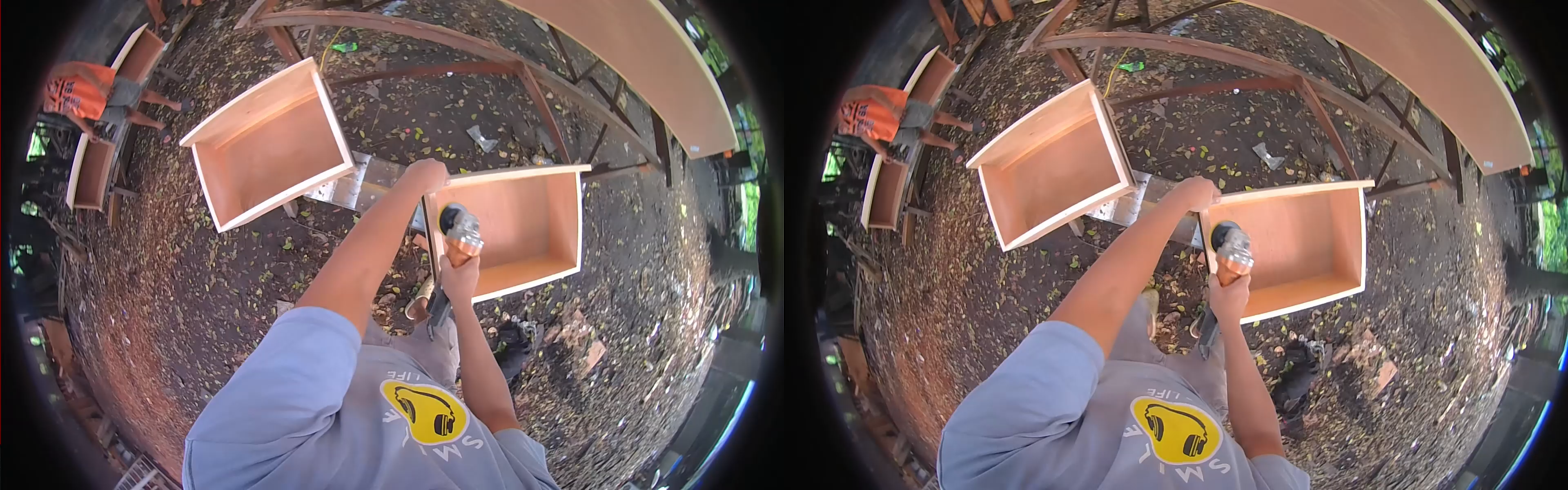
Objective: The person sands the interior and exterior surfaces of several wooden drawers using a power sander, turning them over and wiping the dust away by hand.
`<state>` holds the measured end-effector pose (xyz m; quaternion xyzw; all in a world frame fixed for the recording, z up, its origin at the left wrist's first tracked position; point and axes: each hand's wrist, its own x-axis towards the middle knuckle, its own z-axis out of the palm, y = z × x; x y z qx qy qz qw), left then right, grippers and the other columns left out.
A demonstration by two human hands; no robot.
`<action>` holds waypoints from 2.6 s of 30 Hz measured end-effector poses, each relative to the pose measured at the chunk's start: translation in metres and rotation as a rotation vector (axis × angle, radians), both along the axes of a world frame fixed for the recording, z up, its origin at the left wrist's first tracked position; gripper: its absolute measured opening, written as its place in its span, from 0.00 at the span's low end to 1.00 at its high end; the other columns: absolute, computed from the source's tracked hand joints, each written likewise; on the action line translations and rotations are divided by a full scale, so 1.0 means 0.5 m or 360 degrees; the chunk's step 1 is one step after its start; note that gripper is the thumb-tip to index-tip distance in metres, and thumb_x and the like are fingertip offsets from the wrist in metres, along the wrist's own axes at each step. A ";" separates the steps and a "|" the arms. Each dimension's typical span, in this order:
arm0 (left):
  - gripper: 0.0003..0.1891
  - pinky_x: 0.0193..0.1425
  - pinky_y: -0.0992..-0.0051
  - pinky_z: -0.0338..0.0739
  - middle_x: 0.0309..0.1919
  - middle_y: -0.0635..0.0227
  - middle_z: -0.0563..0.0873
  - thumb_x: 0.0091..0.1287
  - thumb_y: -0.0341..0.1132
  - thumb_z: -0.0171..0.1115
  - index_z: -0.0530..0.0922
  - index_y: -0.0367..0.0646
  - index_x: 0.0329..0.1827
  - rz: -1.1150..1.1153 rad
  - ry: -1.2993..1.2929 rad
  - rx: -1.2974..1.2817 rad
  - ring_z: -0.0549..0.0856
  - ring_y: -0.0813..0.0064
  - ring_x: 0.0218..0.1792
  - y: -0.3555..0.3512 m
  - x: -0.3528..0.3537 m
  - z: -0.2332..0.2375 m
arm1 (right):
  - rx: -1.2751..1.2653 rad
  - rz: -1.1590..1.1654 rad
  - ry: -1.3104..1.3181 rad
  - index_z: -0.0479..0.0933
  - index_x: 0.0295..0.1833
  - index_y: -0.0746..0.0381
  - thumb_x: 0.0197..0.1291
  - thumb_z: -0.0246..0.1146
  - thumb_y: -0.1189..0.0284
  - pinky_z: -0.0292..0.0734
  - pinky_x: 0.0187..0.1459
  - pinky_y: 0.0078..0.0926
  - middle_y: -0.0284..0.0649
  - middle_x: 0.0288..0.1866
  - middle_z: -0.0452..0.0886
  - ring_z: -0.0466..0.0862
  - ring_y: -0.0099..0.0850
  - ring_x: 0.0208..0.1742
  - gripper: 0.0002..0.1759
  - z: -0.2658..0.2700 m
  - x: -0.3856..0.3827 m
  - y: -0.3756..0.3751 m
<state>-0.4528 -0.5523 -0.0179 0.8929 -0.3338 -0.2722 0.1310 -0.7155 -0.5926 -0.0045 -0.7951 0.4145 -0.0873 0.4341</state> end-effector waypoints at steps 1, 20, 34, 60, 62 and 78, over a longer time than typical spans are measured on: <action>0.18 0.56 0.58 0.81 0.50 0.52 0.87 0.67 0.48 0.63 0.86 0.43 0.48 -0.0025 0.0088 0.0217 0.85 0.54 0.53 -0.014 0.007 -0.006 | -0.0001 0.0022 0.0061 0.69 0.48 0.70 0.49 0.71 0.61 0.77 0.48 0.51 0.62 0.40 0.82 0.82 0.61 0.46 0.29 0.014 0.014 0.006; 0.15 0.55 0.56 0.80 0.40 0.52 0.88 0.70 0.48 0.59 0.88 0.49 0.45 -0.0440 -0.0027 -0.0022 0.87 0.51 0.45 0.003 0.039 -0.058 | 0.0081 -0.0947 0.0396 0.67 0.56 0.66 0.53 0.67 0.59 0.76 0.51 0.54 0.64 0.46 0.81 0.82 0.62 0.49 0.30 -0.048 -0.011 0.297; 0.16 0.54 0.57 0.80 0.41 0.53 0.88 0.72 0.47 0.56 0.87 0.48 0.45 -0.0446 -0.0020 -0.0010 0.87 0.52 0.46 -0.017 0.041 -0.047 | -0.0045 -0.1732 0.0433 0.67 0.59 0.71 0.51 0.69 0.58 0.75 0.54 0.51 0.62 0.46 0.81 0.82 0.60 0.50 0.36 -0.097 -0.141 0.370; 0.15 0.54 0.56 0.79 0.44 0.52 0.88 0.72 0.45 0.56 0.87 0.48 0.46 -0.0595 -0.0190 -0.0098 0.86 0.51 0.48 -0.001 0.042 -0.031 | -0.0141 -0.1607 0.0432 0.70 0.58 0.63 0.53 0.71 0.59 0.77 0.47 0.51 0.57 0.44 0.83 0.83 0.59 0.46 0.31 -0.199 -0.220 0.415; 0.15 0.54 0.56 0.79 0.44 0.53 0.88 0.72 0.45 0.56 0.87 0.48 0.46 -0.0546 -0.0152 -0.0073 0.86 0.51 0.48 0.004 0.038 -0.016 | -0.0144 -0.1768 0.0457 0.70 0.57 0.65 0.53 0.71 0.57 0.77 0.49 0.51 0.59 0.44 0.83 0.83 0.60 0.47 0.33 -0.211 -0.270 0.423; 0.15 0.54 0.55 0.79 0.45 0.54 0.88 0.73 0.45 0.55 0.86 0.47 0.45 -0.0414 -0.0126 -0.0044 0.85 0.50 0.49 0.006 0.015 -0.024 | -0.0090 -0.1177 0.0719 0.71 0.54 0.65 0.49 0.71 0.60 0.77 0.47 0.52 0.56 0.43 0.84 0.83 0.56 0.46 0.30 -0.055 -0.322 0.269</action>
